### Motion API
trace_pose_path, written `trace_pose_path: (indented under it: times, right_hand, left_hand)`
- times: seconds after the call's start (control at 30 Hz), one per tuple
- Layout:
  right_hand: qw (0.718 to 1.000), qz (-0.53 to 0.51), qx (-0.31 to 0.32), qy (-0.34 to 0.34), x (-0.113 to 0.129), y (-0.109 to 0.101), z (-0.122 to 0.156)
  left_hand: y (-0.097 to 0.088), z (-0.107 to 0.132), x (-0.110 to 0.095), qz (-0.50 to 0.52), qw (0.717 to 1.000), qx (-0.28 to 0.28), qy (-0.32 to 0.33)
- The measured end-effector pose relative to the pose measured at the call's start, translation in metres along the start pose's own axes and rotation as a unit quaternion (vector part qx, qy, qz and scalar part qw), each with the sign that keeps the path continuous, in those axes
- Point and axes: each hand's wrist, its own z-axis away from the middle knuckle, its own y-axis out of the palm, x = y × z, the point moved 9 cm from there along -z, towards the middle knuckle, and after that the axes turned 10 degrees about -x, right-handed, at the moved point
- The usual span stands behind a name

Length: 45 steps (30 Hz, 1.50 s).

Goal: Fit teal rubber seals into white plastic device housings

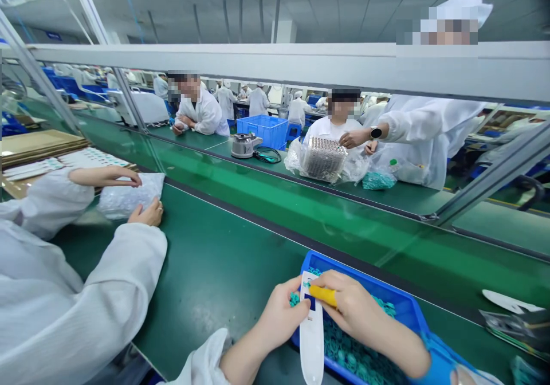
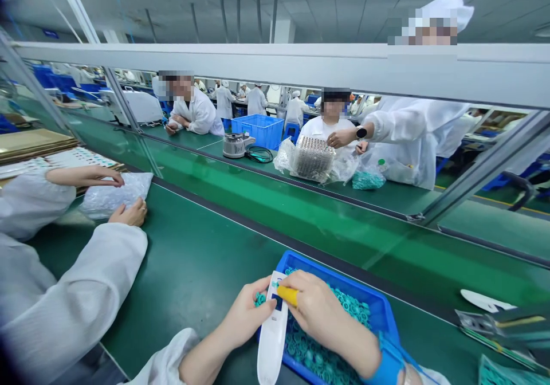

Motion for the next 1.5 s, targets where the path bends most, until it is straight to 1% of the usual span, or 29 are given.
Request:
trace_pose_path:
  times: [0.03, 0.07, 0.13, 0.2, 0.23, 0.3, 0.37, 0.4, 0.47, 0.53, 0.57, 0.63, 0.7, 0.77, 0.87, 0.93, 1.0, 1.07, 1.1, 1.13, 1.17, 1.2, 1.23, 1.27, 1.3, 1.33, 1.37, 1.43, 1.5]
  right_hand:
    - [0.999, -0.032, -0.005, 0.02, -0.002, -0.004, 0.001]
    - [0.997, -0.058, -0.035, 0.048, -0.005, -0.01, 0.002]
    - [0.975, -0.087, -0.149, 0.138, -0.015, -0.027, 0.011]
    - [0.924, -0.125, -0.25, 0.261, -0.026, -0.032, 0.032]
    - [0.893, -0.162, -0.271, 0.321, -0.03, -0.027, 0.044]
    - [0.832, -0.27, -0.262, 0.408, -0.028, -0.006, 0.058]
    - [0.781, -0.359, -0.23, 0.456, -0.02, 0.012, 0.061]
    - [0.764, -0.381, -0.218, 0.472, -0.017, 0.017, 0.061]
    - [0.749, -0.394, -0.2, 0.494, -0.013, 0.021, 0.059]
    - [0.746, -0.388, -0.199, 0.504, -0.012, 0.019, 0.057]
    - [0.748, -0.384, -0.201, 0.504, -0.012, 0.017, 0.056]
    - [0.757, -0.375, -0.207, 0.493, -0.011, 0.013, 0.053]
    - [0.77, -0.367, -0.213, 0.477, -0.009, 0.008, 0.05]
    - [0.781, -0.36, -0.218, 0.462, -0.005, 0.004, 0.049]
    - [0.792, -0.349, -0.226, 0.447, -0.001, 0.0, 0.051]
    - [0.804, -0.329, -0.235, 0.435, 0.001, -0.002, 0.053]
    - [0.82, -0.303, -0.241, 0.421, 0.002, -0.004, 0.053]
    - [0.835, -0.285, -0.231, 0.41, 0.005, -0.004, 0.052]
    - [0.842, -0.279, -0.222, 0.404, 0.007, -0.003, 0.052]
    - [0.848, -0.273, -0.215, 0.4, 0.009, -0.004, 0.053]
    - [0.852, -0.267, -0.212, 0.398, 0.01, -0.006, 0.056]
    - [0.853, -0.259, -0.214, 0.4, 0.009, -0.01, 0.061]
    - [0.853, -0.247, -0.221, 0.404, 0.006, -0.015, 0.07]
    - [0.85, -0.228, -0.231, 0.414, 0.0, -0.022, 0.082]
    - [0.847, -0.197, -0.241, 0.43, -0.009, -0.03, 0.097]
    - [0.843, -0.155, -0.249, 0.451, -0.022, -0.039, 0.114]
    - [0.836, -0.108, -0.253, 0.474, -0.037, -0.05, 0.133]
    - [0.816, -0.016, -0.253, 0.52, -0.074, -0.074, 0.171]
    - [0.793, 0.045, -0.248, 0.555, -0.117, -0.096, 0.201]
  left_hand:
    - [0.0, 0.001, -0.001, 0.005, 1.0, 0.003, 0.003]
    - [0.001, 0.002, -0.003, 0.009, 1.0, 0.006, 0.003]
    - [0.002, 0.005, -0.003, 0.009, 1.0, 0.015, -0.006]
    - [0.004, 0.01, -0.003, 0.006, 0.999, 0.024, -0.022]
    - [0.004, 0.012, -0.004, -0.002, 0.999, 0.026, -0.023]
    - [0.004, 0.015, -0.009, -0.042, 0.999, 0.019, -0.001]
    - [0.006, 0.019, -0.013, -0.093, 0.995, 0.019, 0.029]
    - [0.008, 0.021, -0.014, -0.116, 0.992, 0.023, 0.042]
    - [0.012, 0.025, -0.014, -0.154, 0.985, 0.03, 0.076]
    - [0.013, 0.031, -0.017, -0.201, 0.969, 0.017, 0.145]
    - [0.013, 0.035, -0.02, -0.231, 0.954, 0.007, 0.191]
    - [0.016, 0.044, -0.026, -0.291, 0.915, 0.001, 0.281]
    - [0.02, 0.05, -0.029, -0.339, 0.876, 0.006, 0.343]
    - [0.018, 0.055, -0.038, -0.35, 0.849, -0.014, 0.395]
    - [0.013, 0.066, -0.056, -0.318, 0.82, -0.068, 0.471]
    - [0.015, 0.072, -0.061, -0.313, 0.806, -0.081, 0.495]
    - [0.019, 0.075, -0.061, -0.322, 0.802, -0.08, 0.497]
    - [0.02, 0.078, -0.059, -0.319, 0.804, -0.07, 0.497]
    - [0.018, 0.078, -0.058, -0.312, 0.812, -0.062, 0.489]
    - [0.011, 0.076, -0.055, -0.304, 0.828, -0.058, 0.468]
    - [-0.002, 0.07, -0.05, -0.298, 0.852, -0.065, 0.425]
    - [-0.021, 0.061, -0.042, -0.292, 0.881, -0.078, 0.365]
    - [-0.049, 0.049, -0.028, -0.294, 0.91, -0.109, 0.273]
    - [-0.083, 0.037, -0.008, -0.302, 0.929, -0.149, 0.156]
    - [-0.116, 0.029, 0.013, -0.318, 0.931, -0.171, 0.053]
    - [-0.145, 0.021, 0.029, -0.338, 0.923, -0.181, -0.016]
    - [-0.172, 0.013, 0.039, -0.368, 0.91, -0.183, -0.051]
    - [-0.217, -0.002, 0.052, -0.431, 0.88, -0.18, -0.086]
    - [-0.25, -0.01, 0.055, -0.477, 0.85, -0.2, -0.097]
